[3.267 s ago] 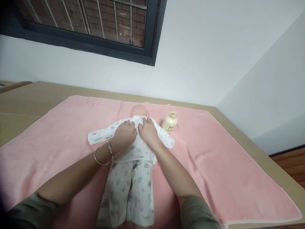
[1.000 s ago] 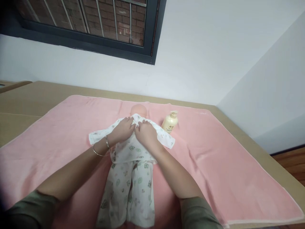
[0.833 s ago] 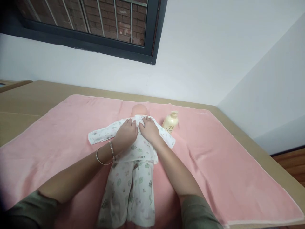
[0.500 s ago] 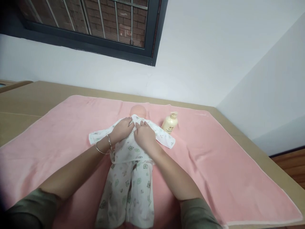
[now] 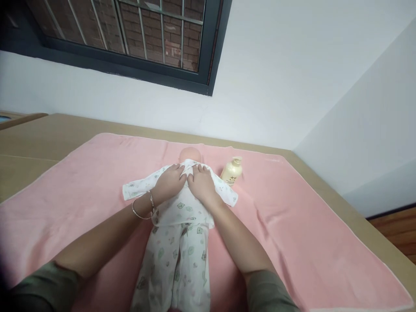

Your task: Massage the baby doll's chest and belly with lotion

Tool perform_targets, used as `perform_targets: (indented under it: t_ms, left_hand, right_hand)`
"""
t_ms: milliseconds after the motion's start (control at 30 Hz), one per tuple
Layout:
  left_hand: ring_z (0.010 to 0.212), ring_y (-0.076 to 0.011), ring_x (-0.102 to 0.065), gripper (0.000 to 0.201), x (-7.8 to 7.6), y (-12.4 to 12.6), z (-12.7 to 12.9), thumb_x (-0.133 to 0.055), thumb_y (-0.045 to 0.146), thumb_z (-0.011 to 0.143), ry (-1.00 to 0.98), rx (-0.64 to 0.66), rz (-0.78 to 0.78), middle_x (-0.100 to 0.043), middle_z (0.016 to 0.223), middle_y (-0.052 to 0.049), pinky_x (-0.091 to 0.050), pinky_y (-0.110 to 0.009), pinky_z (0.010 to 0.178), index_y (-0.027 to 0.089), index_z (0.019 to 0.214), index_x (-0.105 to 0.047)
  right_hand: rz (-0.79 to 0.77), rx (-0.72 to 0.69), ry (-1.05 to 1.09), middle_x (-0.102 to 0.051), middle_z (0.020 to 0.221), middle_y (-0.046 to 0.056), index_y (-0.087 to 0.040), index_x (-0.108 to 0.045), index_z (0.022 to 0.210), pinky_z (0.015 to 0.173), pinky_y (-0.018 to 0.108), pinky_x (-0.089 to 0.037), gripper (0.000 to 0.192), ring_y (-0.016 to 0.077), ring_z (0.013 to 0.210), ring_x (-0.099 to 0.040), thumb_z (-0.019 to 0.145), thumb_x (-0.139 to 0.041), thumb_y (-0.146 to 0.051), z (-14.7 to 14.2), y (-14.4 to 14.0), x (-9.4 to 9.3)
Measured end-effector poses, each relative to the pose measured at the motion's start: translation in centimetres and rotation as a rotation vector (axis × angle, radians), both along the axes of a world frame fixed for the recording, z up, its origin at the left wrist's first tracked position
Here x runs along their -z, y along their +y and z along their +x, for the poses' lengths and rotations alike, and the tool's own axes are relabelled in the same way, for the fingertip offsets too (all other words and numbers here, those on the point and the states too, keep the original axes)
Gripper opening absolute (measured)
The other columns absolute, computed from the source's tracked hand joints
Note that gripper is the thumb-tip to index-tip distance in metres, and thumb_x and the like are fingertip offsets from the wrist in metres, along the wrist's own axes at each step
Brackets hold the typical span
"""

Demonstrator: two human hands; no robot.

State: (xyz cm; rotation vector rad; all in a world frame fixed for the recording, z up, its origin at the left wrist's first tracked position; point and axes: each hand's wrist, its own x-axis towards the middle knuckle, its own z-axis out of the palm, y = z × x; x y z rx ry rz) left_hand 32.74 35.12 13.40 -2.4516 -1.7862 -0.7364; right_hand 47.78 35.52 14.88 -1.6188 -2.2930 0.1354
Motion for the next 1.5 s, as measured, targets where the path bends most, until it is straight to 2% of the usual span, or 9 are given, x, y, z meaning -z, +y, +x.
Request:
perform_targets:
  t_ms: [267, 500, 667, 733, 900, 1067, 1200, 1400, 1500]
  left_hand:
    - [0.105, -0.0294, -0.063, 0.030, 0.9, 1.8, -1.0, -0.037, 0.027, 0.098, -0.046, 0.049, -0.041, -0.069, 0.108, -0.015, -0.047, -0.044, 0.095, 0.014, 0.107, -0.062]
    - [0.112, -0.0313, -0.060, 0.038, 1.5, 1.3, -0.5, -0.038, 0.029, 0.098, -0.100, -0.005, 0.015, -0.067, 0.119, -0.017, -0.043, -0.048, 0.102, 0.011, 0.124, -0.060]
    - [0.115, -0.0302, -0.060, 0.039, 1.7, 1.2, -0.4, -0.038, 0.029, 0.098, -0.147, -0.021, 0.035, -0.068, 0.121, -0.015, -0.043, -0.047, 0.104, 0.013, 0.126, -0.060]
    - [0.116, -0.0295, -0.060, 0.039, 1.9, 1.1, -0.3, -0.037, 0.029, 0.099, -0.168, -0.027, 0.045, -0.069, 0.120, -0.015, -0.043, -0.046, 0.105, 0.013, 0.126, -0.060]
    - [0.124, -0.0295, -0.056, 0.042, 2.6, 1.1, -0.2, -0.033, 0.028, 0.100, -0.209, -0.049, 0.081, -0.067, 0.129, -0.016, -0.041, -0.047, 0.110, 0.012, 0.127, -0.060]
    - [0.129, -0.0295, -0.054, 0.043, 3.0, 1.1, -0.2, -0.035, 0.026, 0.099, -0.207, -0.073, 0.091, -0.065, 0.134, -0.016, -0.039, -0.049, 0.113, 0.013, 0.130, -0.059]
    - [0.129, -0.0297, -0.055, 0.044, 3.0, 1.1, -0.2, -0.035, 0.027, 0.098, -0.210, -0.073, 0.077, -0.064, 0.135, -0.016, -0.039, -0.049, 0.113, 0.012, 0.132, -0.059]
    - [0.123, -0.0296, -0.057, 0.043, 2.7, 1.1, -0.2, -0.035, 0.025, 0.098, -0.198, -0.060, 0.082, -0.067, 0.129, -0.016, -0.042, -0.047, 0.109, 0.011, 0.129, -0.060]
    - [0.121, -0.0294, -0.059, 0.042, 2.6, 1.1, -0.2, -0.036, 0.025, 0.097, -0.203, -0.056, 0.086, -0.068, 0.126, -0.016, -0.043, -0.046, 0.107, 0.012, 0.128, -0.061]
  right_hand:
    - [0.027, 0.035, -0.053, -0.056, 0.142, 0.019, -0.006, -0.063, 0.133, 0.117, 0.040, -0.035, 0.040, 0.0305, 0.137, -0.048, 0.100, -0.042, -0.017, -1.6, -2.7, -0.8]
    - [-0.048, 0.041, 0.105, -0.048, 0.151, 0.015, -0.010, -0.053, 0.146, 0.118, 0.042, -0.035, 0.049, 0.0297, 0.145, -0.038, 0.102, -0.044, -0.029, 0.3, -0.6, -0.8]
    - [-0.125, 0.045, 0.166, -0.065, 0.134, 0.011, -0.017, -0.065, 0.131, 0.108, 0.041, -0.045, 0.040, 0.0290, 0.127, -0.058, 0.100, -0.048, -0.034, 1.7, 0.3, -1.8]
    - [-0.047, 0.051, 0.176, -0.062, 0.136, 0.013, -0.014, -0.062, 0.136, 0.111, 0.041, -0.043, 0.043, 0.0290, 0.131, -0.054, 0.099, -0.047, -0.030, 1.6, 0.0, -2.0]
    - [0.129, -0.045, 0.230, -0.039, 0.158, 0.013, -0.008, -0.038, 0.156, 0.125, 0.042, -0.025, 0.059, 0.0246, 0.152, -0.026, 0.099, -0.042, -0.024, 0.1, -0.4, -0.4]
    - [0.075, -0.102, 0.247, -0.046, 0.153, 0.015, -0.007, -0.055, 0.144, 0.124, 0.043, -0.027, 0.051, 0.0241, 0.148, -0.035, 0.099, -0.041, -0.026, -0.4, -0.3, 1.0]
    - [0.175, -0.081, 0.297, -0.042, 0.156, 0.012, -0.009, -0.053, 0.147, 0.125, 0.043, -0.025, 0.053, 0.0226, 0.150, -0.030, 0.097, -0.043, -0.023, -0.1, -0.2, 0.8]
    - [0.019, -0.102, 0.324, -0.046, 0.153, 0.013, -0.011, -0.061, 0.140, 0.124, 0.044, -0.026, 0.046, 0.0247, 0.149, -0.032, 0.097, -0.047, -0.023, 0.2, 0.4, 0.7]
    - [0.044, -0.083, 0.376, -0.045, 0.154, 0.011, -0.014, -0.061, 0.140, 0.124, 0.041, -0.027, 0.045, 0.0225, 0.149, -0.034, 0.098, -0.047, -0.023, 0.4, 0.6, 0.4]
